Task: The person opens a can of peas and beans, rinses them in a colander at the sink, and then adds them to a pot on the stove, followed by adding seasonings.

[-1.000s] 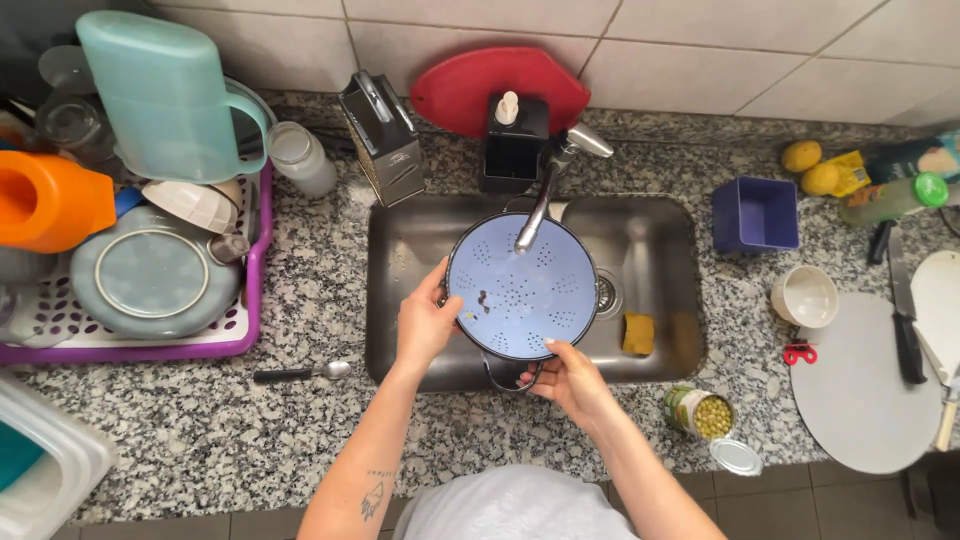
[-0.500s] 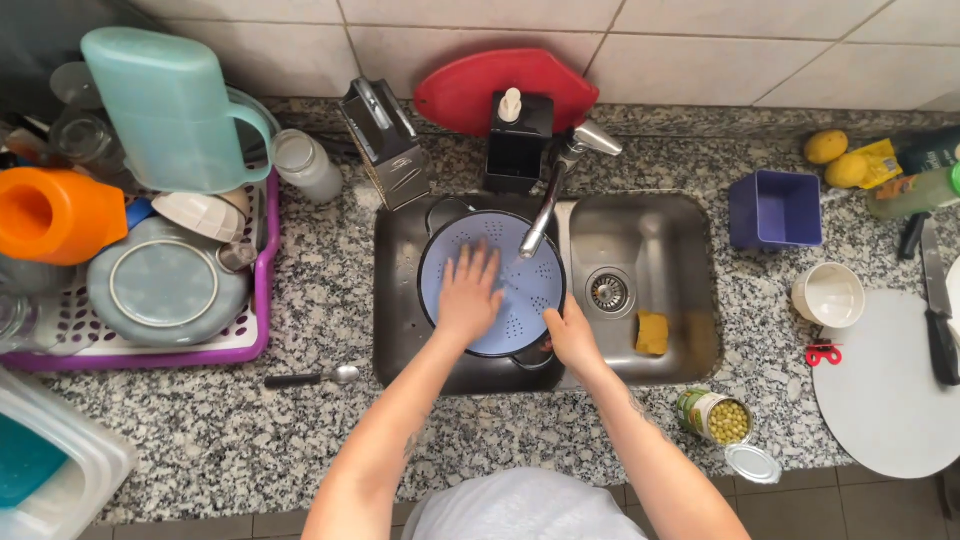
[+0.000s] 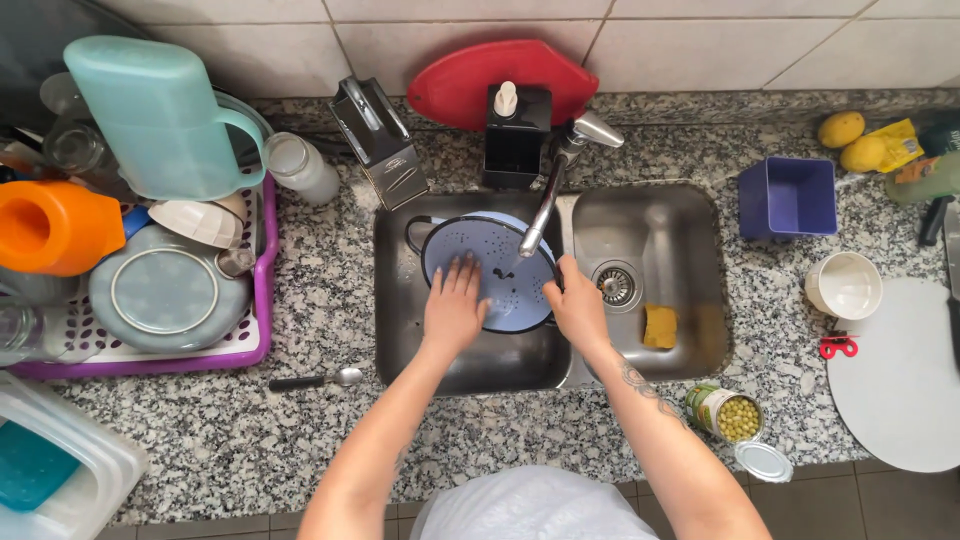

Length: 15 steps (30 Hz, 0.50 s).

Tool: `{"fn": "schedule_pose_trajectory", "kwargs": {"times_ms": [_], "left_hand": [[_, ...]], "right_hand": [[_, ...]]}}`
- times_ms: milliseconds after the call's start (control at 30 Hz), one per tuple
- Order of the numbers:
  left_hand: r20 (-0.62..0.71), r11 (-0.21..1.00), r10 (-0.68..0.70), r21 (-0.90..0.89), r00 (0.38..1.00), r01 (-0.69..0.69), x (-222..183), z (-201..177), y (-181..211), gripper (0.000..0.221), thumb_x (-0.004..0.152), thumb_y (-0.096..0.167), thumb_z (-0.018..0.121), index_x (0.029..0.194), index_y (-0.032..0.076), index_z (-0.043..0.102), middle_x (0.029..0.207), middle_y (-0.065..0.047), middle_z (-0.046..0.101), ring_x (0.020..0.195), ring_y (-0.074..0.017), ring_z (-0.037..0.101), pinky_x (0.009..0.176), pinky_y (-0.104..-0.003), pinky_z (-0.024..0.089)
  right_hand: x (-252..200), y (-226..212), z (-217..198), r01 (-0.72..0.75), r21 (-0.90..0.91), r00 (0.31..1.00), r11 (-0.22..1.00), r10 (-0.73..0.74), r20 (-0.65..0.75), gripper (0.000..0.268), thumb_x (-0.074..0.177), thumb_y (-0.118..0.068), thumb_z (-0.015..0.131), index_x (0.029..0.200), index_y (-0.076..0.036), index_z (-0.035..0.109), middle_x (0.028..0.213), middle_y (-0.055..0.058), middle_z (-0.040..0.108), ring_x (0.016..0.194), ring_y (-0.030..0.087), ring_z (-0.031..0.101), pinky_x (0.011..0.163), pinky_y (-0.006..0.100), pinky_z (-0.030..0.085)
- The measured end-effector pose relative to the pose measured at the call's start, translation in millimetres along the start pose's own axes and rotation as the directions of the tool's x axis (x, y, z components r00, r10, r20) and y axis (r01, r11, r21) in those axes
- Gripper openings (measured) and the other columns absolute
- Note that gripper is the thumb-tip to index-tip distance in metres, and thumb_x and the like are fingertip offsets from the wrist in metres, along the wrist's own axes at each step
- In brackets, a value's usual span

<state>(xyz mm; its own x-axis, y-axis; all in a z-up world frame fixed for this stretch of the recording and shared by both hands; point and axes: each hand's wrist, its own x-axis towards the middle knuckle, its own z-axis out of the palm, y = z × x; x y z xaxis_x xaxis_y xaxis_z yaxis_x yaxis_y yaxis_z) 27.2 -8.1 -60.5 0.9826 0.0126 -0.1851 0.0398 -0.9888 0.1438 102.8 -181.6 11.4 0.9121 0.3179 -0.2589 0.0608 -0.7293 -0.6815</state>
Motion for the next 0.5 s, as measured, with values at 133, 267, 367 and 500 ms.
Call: {"fn": "schedule_pose_trajectory", "kwargs": {"times_ms": [133,267,367,500], "left_hand": [[0.008,0.953,0.057,-0.298,0.998,-0.052,-20.4,8.8,16.0,0.063,0.092,0.049,0.039,0.136,0.003,0.042,0.140,-0.020,0.041,0.131,-0.0334,0.036,0.109,-0.049,0.023],[0.243,0.983,0.018,-0.183,0.970,0.027,-51.3,31.5,8.6,0.050,0.088,0.049,0.050,0.106,0.005,0.066,0.107,-0.015,0.065,0.110,-0.0287,0.057,0.099,-0.044,0.037],[0.535,0.969,-0.211,0.223,0.818,0.104,-56.6,-26.6,1.8,0.041,0.089,0.034,0.052,0.123,0.011,0.056,0.138,-0.011,0.046,0.134,-0.0329,0.031,0.095,-0.082,0.001],[0.165,0.989,-0.140,0.077,0.976,0.129,-39.8,-22.3,5.3,0.041,0.085,0.026,0.060,0.120,0.006,0.057,0.125,-0.015,0.056,0.120,-0.0319,0.048,0.097,-0.072,0.021]], "right_hand": [[2.4,-1.7,5.0,0.033,-0.022,0.999,0.999,-0.034,-0.032,0.011,0.088,-0.014,0.046,0.092,-0.003,0.046,0.068,0.021,0.053,0.067,0.037,0.059,0.061,0.044,0.047],[8.7,7.2,9.5,0.071,-0.120,0.994,0.990,-0.080,-0.068,0.015,0.087,-0.015,0.050,0.098,-0.004,0.046,0.078,0.023,0.059,0.078,0.040,0.063,0.067,0.048,0.049],[9.3,3.9,11.9,0.083,-0.126,0.992,0.989,-0.094,-0.085,0.016,0.088,-0.013,0.050,0.099,-0.002,0.047,0.081,0.024,0.061,0.079,0.041,0.063,0.069,0.048,0.050],[5.9,-14.6,13.4,0.097,-0.146,0.987,0.984,-0.114,-0.113,0.020,0.086,-0.015,0.054,0.098,0.000,0.048,0.084,0.026,0.062,0.082,0.042,0.063,0.072,0.050,0.050]]}}
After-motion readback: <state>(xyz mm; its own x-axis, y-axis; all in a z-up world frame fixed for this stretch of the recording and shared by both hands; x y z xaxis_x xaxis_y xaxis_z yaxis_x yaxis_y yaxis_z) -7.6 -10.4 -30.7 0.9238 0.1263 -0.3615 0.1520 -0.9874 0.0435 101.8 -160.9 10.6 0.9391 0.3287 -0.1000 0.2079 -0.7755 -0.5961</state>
